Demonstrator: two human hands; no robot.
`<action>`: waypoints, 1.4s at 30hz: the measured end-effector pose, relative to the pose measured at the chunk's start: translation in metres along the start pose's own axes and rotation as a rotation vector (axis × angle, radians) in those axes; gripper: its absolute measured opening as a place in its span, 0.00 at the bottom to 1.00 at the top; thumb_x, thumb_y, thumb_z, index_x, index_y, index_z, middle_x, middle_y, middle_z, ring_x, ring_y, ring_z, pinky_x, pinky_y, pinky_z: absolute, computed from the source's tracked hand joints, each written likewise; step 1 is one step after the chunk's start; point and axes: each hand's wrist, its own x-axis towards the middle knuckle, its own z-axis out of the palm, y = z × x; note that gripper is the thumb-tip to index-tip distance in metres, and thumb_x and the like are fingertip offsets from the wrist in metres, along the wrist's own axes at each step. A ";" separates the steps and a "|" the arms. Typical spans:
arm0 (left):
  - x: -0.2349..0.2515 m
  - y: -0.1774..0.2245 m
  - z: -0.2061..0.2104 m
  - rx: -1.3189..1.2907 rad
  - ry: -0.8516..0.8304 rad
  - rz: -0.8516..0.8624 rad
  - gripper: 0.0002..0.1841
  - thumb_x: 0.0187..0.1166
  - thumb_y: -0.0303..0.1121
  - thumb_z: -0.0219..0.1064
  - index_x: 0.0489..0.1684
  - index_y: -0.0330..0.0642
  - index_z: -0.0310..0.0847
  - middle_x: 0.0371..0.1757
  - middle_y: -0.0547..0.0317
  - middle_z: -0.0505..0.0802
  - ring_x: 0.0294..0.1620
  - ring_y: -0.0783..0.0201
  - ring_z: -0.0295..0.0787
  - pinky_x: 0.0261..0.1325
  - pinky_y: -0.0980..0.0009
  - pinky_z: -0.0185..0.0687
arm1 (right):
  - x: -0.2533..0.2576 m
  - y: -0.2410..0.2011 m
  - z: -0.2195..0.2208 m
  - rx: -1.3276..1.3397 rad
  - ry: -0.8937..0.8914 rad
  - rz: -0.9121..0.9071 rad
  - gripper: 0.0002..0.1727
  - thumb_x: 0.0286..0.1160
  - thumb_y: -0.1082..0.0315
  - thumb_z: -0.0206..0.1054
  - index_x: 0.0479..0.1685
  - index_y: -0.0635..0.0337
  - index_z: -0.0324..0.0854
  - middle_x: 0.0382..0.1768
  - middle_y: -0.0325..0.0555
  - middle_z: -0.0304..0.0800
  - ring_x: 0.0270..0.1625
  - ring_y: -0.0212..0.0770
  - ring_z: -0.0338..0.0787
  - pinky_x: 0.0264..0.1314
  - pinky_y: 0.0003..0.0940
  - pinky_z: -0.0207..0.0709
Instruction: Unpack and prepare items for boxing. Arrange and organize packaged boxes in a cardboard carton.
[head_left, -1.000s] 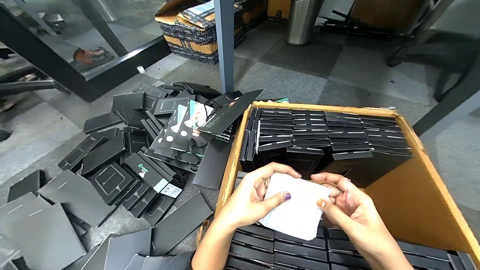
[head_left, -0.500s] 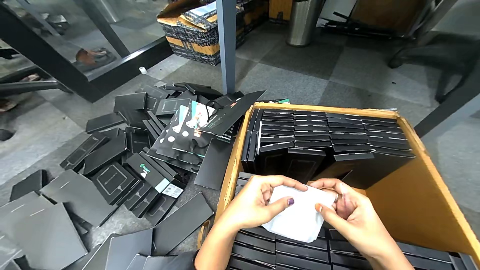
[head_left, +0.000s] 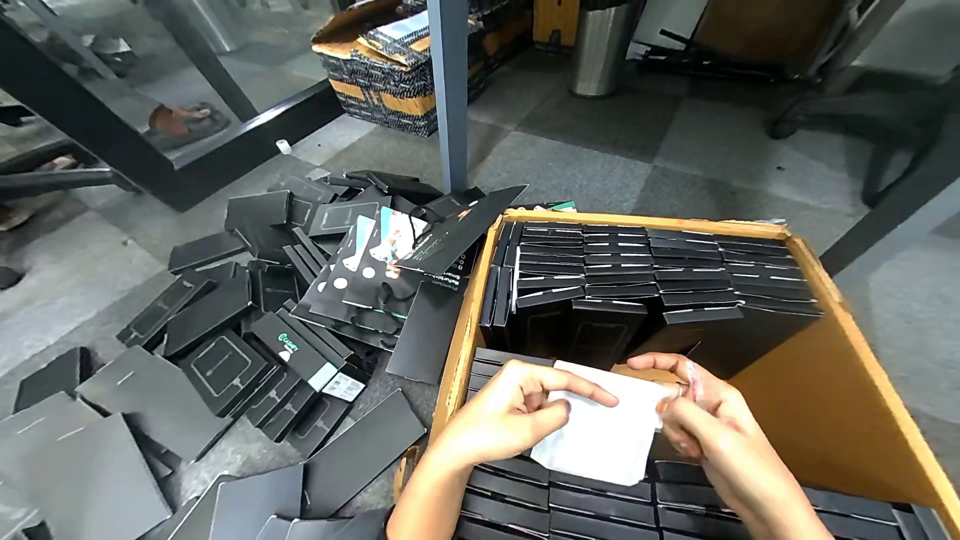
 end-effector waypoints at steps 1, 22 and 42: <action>0.001 0.000 0.001 0.029 0.038 -0.008 0.19 0.72 0.17 0.54 0.52 0.35 0.92 0.32 0.72 0.94 0.21 0.91 0.72 0.25 0.91 0.67 | 0.001 0.002 -0.002 -0.046 0.029 -0.011 0.23 0.68 0.71 0.51 0.62 0.55 0.80 0.17 0.23 0.78 0.11 0.16 0.61 0.13 0.13 0.54; 0.008 -0.007 0.036 0.445 0.302 0.301 0.16 0.69 0.36 0.80 0.50 0.37 0.93 0.43 0.60 0.97 0.43 0.76 0.94 0.48 0.78 0.92 | -0.003 0.025 0.013 -0.426 -0.051 -0.590 0.57 0.76 0.21 0.23 0.96 0.57 0.23 0.30 0.34 0.77 0.25 0.22 0.71 0.26 0.19 0.69; 0.011 -0.007 0.040 0.460 0.390 0.376 0.04 0.73 0.26 0.73 0.32 0.38 0.94 0.46 0.58 0.98 0.50 0.75 0.94 0.53 0.78 0.91 | -0.006 0.019 0.019 -0.357 -0.026 -0.499 0.42 0.91 0.37 0.40 0.94 0.58 0.43 0.25 0.27 0.73 0.24 0.18 0.71 0.27 0.14 0.68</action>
